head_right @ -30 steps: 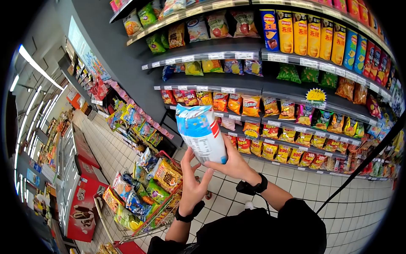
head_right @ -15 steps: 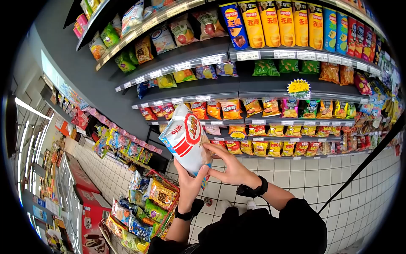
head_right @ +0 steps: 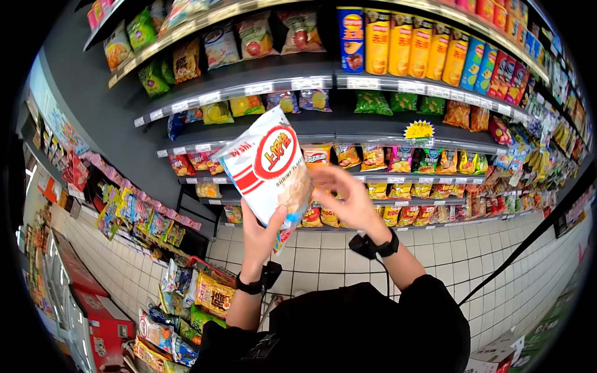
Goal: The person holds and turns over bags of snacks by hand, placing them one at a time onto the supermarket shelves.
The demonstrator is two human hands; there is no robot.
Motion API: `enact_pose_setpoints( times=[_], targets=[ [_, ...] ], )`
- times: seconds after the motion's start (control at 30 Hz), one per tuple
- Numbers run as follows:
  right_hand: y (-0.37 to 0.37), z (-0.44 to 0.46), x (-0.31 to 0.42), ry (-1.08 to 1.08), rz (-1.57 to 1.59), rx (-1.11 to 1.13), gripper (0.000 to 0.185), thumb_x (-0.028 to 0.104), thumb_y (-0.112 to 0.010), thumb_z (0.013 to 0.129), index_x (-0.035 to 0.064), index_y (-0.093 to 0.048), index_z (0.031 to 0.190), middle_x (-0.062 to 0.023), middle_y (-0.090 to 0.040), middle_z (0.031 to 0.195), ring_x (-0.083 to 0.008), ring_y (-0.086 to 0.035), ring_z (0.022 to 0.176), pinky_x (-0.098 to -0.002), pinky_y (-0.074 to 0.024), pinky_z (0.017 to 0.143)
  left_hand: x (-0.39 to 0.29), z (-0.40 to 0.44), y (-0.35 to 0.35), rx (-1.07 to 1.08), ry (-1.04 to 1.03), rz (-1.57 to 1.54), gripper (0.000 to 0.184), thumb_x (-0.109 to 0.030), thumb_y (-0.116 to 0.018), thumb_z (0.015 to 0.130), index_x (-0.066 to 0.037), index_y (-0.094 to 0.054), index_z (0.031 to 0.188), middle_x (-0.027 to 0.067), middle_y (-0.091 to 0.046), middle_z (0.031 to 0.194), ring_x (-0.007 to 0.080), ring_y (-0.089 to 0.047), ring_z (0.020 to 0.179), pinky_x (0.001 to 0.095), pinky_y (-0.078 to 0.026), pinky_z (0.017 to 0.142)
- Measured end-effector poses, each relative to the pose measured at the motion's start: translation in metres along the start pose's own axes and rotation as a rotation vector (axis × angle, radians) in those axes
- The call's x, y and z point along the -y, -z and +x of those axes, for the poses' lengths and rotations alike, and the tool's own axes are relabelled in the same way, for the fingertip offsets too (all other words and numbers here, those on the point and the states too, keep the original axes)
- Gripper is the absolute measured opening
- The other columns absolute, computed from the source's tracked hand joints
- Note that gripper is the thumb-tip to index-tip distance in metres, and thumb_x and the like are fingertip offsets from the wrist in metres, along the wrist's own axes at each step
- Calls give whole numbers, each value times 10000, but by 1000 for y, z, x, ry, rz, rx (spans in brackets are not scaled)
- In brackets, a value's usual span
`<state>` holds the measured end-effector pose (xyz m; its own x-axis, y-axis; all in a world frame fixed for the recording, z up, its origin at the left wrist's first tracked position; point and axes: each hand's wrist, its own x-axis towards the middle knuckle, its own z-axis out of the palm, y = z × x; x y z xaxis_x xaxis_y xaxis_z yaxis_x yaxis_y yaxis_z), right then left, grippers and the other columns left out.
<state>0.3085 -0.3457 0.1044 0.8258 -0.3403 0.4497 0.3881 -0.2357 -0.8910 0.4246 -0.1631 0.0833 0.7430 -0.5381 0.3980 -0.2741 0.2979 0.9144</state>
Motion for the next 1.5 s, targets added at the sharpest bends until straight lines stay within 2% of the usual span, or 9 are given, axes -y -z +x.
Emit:
enact_pose_setpoints(
  times=[0.13, 0.27, 0.43, 0.8, 1.07, 1.1, 1.2, 1.37, 1.5],
  targets=[
    [-16, 48, -17, -108, -164, -101, 536, 246, -700, 918, -3, -505, 1351, -134, -589, 1271, -202, -562, 1182, -341, -501, 952, -13, 8, 57, 19, 8, -141, 680, -167, -703, 889, 11, -287, 1397, 144, -501, 1290, 193, -512, 1170, 332, -423, 995],
    [-50, 73, -6, -286, 38, 182, 643, 370, -663, 937, 9, -434, 1418, -142, -566, 1312, -214, -552, 1203, -340, -483, 981, -15, 13, 121, 88, 202, -471, 722, -193, -654, 896, 62, -271, 1453, 188, -484, 1392, 240, -507, 1253, 359, -390, 1065],
    [-93, 81, -6, -378, 356, 416, 688, 331, -624, 966, -44, -341, 1468, -145, -531, 1377, -176, -527, 1236, -320, -427, 1034, -6, 20, 172, 89, 241, -563, 711, -271, -658, 890, 76, -336, 1421, 185, -491, 1396, 246, -514, 1255, 354, -388, 1066],
    [-136, 115, -4, -476, 91, 241, 585, 308, -662, 944, -61, -483, 1361, -112, -634, 1226, -125, -604, 1104, -265, -477, 952, 10, 53, 213, 71, 230, -587, 651, -306, -588, 963, 58, -341, 1443, 163, -522, 1371, 205, -526, 1237, 324, -395, 1043],
    [-151, 148, -18, -442, 174, 182, 565, 307, -688, 925, -41, -508, 1332, -74, -658, 1162, -86, -623, 1006, -212, -500, 813, 8, 67, 231, 2, 217, -406, 576, -242, -574, 986, 60, -371, 1432, 137, -562, 1311, 181, -542, 1200, 320, -397, 1026],
    [-158, 152, -18, -398, 189, 152, 546, 337, -696, 916, -28, -545, 1292, -36, -667, 1095, -42, -609, 926, -172, -459, 704, 8, 70, 234, -16, 221, -392, 571, -251, -556, 999, 55, -365, 1441, 140, -545, 1340, 195, -541, 1219, 347, -420, 1019],
    [-157, 170, -23, -379, 121, 192, 544, 386, -699, 905, -18, -578, 1249, -2, -662, 1022, -6, -571, 860, -157, -398, 635, 10, 82, 238, -41, 194, -361, 549, -286, -526, 1018, 41, -382, 1434, 134, -560, 1328, 202, -563, 1208, 363, -463, 986],
    [-154, 192, -33, -339, 130, 200, 539, 414, -697, 897, -15, -602, 1209, 26, -655, 934, 18, -521, 757, -153, -313, 541, 18, 104, 247, -50, 159, -241, 504, -314, -482, 1032, 48, -431, 1378, 123, -642, 1168, 191, -668, 989, 334, -555, 787],
    [-147, 201, -40, -335, 188, 215, 546, 380, -705, 900, -38, -583, 1228, -22, -672, 1007, -15, -577, 830, -156, -399, 606, 13, 112, 244, -31, 224, -305, 589, -290, -585, 985, 52, -392, 1425, 124, -570, 1279, 169, -588, 1129, 315, -479, 923]
  ],
)
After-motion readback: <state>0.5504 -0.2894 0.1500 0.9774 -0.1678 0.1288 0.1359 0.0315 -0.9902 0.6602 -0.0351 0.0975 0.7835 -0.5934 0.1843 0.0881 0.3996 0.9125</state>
